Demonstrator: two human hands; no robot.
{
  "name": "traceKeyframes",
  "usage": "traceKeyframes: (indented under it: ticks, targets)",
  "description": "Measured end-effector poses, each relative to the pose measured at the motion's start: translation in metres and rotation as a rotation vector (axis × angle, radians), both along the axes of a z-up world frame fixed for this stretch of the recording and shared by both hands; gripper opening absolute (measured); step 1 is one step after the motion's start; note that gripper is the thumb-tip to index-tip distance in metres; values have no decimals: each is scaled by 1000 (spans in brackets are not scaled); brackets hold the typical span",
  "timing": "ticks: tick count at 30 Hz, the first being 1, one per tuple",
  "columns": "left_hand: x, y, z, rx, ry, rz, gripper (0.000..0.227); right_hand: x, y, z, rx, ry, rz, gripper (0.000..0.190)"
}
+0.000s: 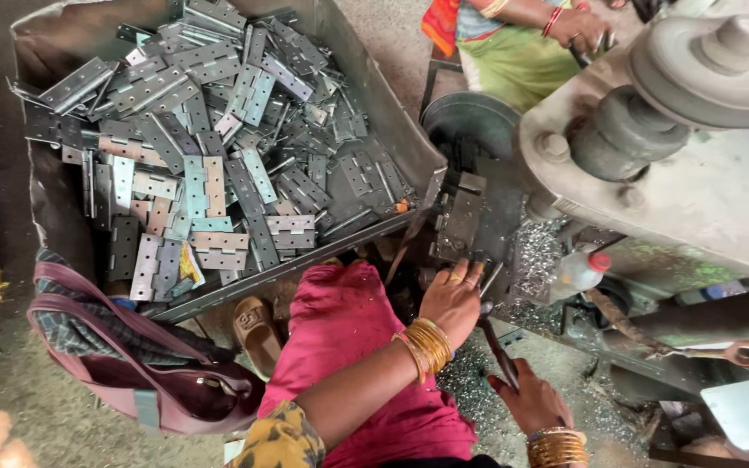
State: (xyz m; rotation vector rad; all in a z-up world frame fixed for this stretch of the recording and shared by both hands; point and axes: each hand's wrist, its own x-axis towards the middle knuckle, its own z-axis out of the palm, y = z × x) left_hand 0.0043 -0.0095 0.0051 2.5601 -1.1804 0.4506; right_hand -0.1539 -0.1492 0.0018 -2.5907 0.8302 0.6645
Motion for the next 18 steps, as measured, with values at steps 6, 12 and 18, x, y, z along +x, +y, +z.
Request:
traceKeyframes:
  ticks: [6,12,18]
  targets:
    - [10,-43,5,319,183,147,27,6,-25,1,-60,-45,61,54]
    - [24,-60,0,221,123,216,26,-27,-3,-94,18,-265,-92,46]
    - [13,-44,-5,113,30,178,27,-36,-41,-141,75,-330,-91,48]
